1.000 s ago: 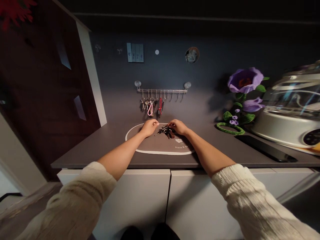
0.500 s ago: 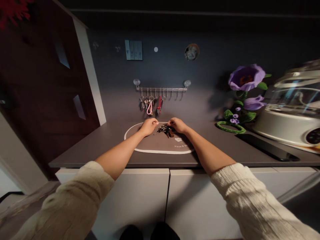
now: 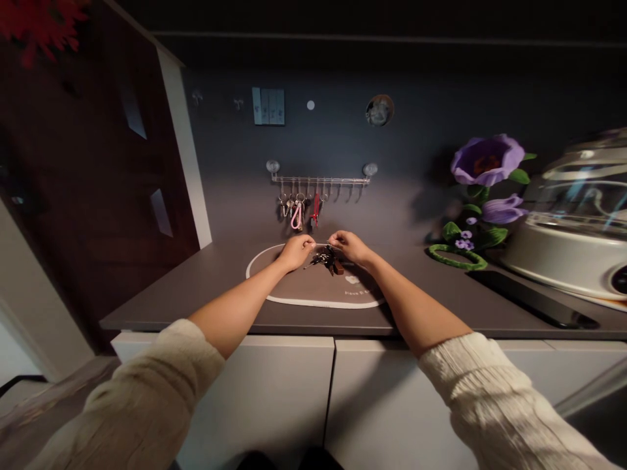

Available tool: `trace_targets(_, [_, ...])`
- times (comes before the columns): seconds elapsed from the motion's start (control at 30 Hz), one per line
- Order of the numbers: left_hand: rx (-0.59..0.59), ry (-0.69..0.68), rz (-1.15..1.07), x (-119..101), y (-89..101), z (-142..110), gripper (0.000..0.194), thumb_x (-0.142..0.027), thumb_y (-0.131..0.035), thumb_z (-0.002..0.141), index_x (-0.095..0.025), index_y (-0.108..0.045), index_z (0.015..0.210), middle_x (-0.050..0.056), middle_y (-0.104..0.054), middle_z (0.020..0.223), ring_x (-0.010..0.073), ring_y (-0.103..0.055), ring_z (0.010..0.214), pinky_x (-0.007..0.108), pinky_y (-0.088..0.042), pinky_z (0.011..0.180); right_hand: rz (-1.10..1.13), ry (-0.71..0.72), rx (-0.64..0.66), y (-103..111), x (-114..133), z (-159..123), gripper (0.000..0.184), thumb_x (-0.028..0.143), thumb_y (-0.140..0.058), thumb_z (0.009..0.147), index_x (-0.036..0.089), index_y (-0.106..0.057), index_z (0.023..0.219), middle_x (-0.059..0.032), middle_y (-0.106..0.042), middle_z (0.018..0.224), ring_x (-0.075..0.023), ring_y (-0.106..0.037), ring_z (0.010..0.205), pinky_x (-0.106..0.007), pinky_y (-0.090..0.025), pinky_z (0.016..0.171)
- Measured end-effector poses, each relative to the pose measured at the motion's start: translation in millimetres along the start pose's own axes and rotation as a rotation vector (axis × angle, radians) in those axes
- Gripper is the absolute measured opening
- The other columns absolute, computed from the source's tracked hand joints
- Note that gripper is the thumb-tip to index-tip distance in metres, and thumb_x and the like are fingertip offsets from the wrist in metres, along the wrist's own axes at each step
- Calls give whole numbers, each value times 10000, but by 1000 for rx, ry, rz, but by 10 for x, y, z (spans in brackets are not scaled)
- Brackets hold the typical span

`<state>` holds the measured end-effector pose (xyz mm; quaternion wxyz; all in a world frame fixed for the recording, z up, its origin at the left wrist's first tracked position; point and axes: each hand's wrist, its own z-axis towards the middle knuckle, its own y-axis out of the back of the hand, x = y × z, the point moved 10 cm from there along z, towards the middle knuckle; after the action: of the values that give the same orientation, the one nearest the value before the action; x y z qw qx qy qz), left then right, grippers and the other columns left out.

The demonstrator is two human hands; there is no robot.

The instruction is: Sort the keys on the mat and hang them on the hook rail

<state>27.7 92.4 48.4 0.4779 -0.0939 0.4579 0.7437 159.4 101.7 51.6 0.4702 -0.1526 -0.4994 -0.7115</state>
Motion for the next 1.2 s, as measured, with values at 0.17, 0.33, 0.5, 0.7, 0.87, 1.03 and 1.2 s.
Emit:
trace_targets(0.17, [-18, -30, -31, -88, 12, 4, 171, -201, -468, 768, -132, -622, 796, 30, -625, 746, 115, -527, 673, 213, -387, 649, 109, 35, -40, 8, 100, 35, 140, 290, -518, 726, 150, -517, 718, 10, -527, 681, -90, -461, 639, -212, -374, 670])
trace_targets(0.33, [-51, -52, -70, -176, 44, 5, 170, -221, -467, 785, -132, -609, 814, 40, -633, 803, 123, -540, 725, 227, -402, 688, 255, 73, -62, -7, 193, 50, 158, 305, -549, 703, 154, -507, 717, 19, -509, 697, -89, -456, 671, -223, -367, 702])
trace_targets(0.5, [-92, -78, -96, -221, 85, 15, 200, -246, -417, 816, -139, -586, 797, 22, -613, 757, 116, -526, 678, 229, -399, 652, 391, 64, -38, -74, 231, 48, 210, 344, -596, 673, 157, -504, 699, 34, -489, 661, -80, -434, 631, -226, -354, 660])
trace_targets(0.7, [-151, -124, -87, -263, 140, 18, 194, -237, -412, 818, -148, -577, 768, 19, -605, 751, 118, -524, 688, 228, -395, 656, 562, -27, -38, -160, 172, 29, 279, 389, -650, 627, 162, -506, 702, 34, -504, 637, -72, -447, 578, -220, -356, 591])
trace_targets(0.87, [-194, -133, -126, -258, 177, 17, 194, -232, -408, 819, -146, -566, 749, 15, -590, 730, 111, -517, 680, 220, -392, 653, 622, -67, -15, -238, 173, 4, 318, 406, -678, 605, 154, -520, 718, 45, -490, 568, -54, -412, 500, -206, -329, 522])
trace_targets(1.03, [-234, -134, -135, -226, 199, 25, 198, -236, -405, 820, -144, -560, 735, 11, -578, 708, 109, -502, 661, 221, -380, 642, 620, -123, -54, -235, 143, -26, 343, 424, -687, 593, 156, -522, 729, 44, -502, 596, -63, -450, 536, -218, -374, 561])
trace_targets(1.2, [-238, -137, -140, -203, 181, 33, 205, -242, -401, 824, -145, -565, 748, 14, -584, 721, 112, -506, 674, 224, -382, 648, 589, -100, -106, -189, 135, -17, 342, 432, -680, 589, 168, -511, 728, 40, -504, 659, -79, -470, 591, -227, -389, 581])
